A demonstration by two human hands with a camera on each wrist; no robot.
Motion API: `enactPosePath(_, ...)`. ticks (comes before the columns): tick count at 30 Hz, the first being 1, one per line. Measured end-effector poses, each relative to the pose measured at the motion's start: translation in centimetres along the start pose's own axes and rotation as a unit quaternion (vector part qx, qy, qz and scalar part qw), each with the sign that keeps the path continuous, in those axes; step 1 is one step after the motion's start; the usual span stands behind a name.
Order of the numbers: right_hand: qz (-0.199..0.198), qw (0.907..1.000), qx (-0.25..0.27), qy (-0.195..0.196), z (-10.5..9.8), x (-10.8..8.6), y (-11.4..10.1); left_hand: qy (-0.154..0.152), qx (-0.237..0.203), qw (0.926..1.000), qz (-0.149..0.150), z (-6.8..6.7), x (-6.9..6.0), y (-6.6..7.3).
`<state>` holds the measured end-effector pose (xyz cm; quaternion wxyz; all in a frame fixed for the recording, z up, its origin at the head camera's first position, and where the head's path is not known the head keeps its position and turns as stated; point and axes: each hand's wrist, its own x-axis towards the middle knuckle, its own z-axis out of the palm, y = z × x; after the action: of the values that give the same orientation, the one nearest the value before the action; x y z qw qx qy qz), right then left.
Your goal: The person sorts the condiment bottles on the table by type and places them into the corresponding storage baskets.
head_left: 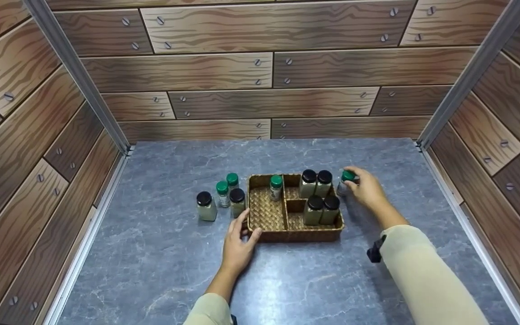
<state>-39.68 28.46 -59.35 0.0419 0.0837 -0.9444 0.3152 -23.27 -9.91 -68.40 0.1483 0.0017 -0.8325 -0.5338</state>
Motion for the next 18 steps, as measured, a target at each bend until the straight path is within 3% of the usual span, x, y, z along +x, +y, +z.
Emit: enactPosePath(18, -0.019, 0.9991, -0.016, 0.036, 0.77, -0.76, -0.38, -0.004, -0.012, 0.9999, -0.005, 0.10, 0.07, -0.06)
